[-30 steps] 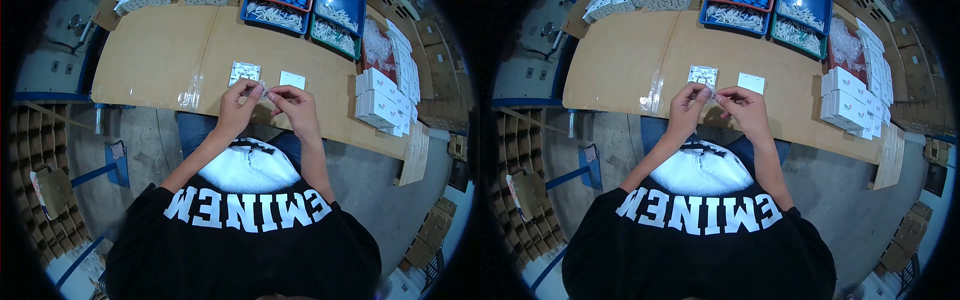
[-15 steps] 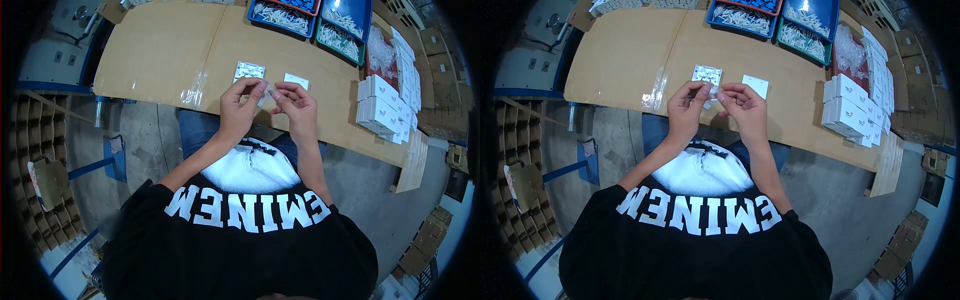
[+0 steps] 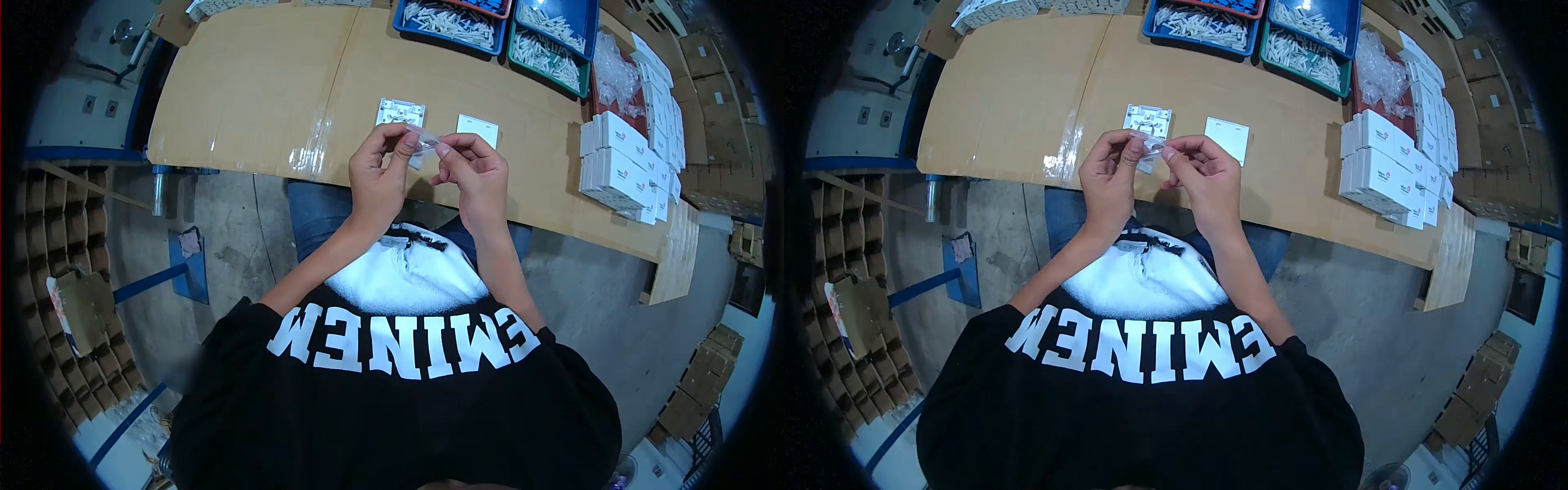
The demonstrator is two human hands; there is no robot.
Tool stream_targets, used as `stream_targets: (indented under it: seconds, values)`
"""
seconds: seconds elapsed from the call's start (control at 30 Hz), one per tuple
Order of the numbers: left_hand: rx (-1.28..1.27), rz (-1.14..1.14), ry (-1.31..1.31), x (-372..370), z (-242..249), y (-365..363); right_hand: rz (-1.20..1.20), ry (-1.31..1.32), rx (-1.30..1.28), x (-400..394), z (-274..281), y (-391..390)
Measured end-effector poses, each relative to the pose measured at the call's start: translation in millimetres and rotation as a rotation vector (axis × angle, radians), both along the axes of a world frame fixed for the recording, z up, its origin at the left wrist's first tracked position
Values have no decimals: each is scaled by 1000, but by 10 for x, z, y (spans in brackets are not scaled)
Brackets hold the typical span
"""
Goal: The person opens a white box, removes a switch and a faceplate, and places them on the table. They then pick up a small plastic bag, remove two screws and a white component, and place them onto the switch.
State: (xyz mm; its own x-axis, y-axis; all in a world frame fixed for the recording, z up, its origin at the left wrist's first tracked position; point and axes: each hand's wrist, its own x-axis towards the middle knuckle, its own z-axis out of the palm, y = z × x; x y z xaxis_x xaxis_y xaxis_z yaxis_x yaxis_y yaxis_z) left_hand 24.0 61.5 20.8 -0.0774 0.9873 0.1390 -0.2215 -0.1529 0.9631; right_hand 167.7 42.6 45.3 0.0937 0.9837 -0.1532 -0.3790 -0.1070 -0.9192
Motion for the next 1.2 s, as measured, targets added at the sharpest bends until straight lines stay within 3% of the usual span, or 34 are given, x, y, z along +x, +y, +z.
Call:
stream_targets:
  seconds: [0.23, 0.43, 1.2]
  values:
    - [5, -13, -6, 6, -35, 3, -54, -118, 92, -26, -24, -11]
    - [21, -38, -54, 3, -1, -12, -40, 7, 77, -58, 36, -11]
    - [20, -96, -113, 47, 68, -48, -28, -101, 117, -79, -13, -14]
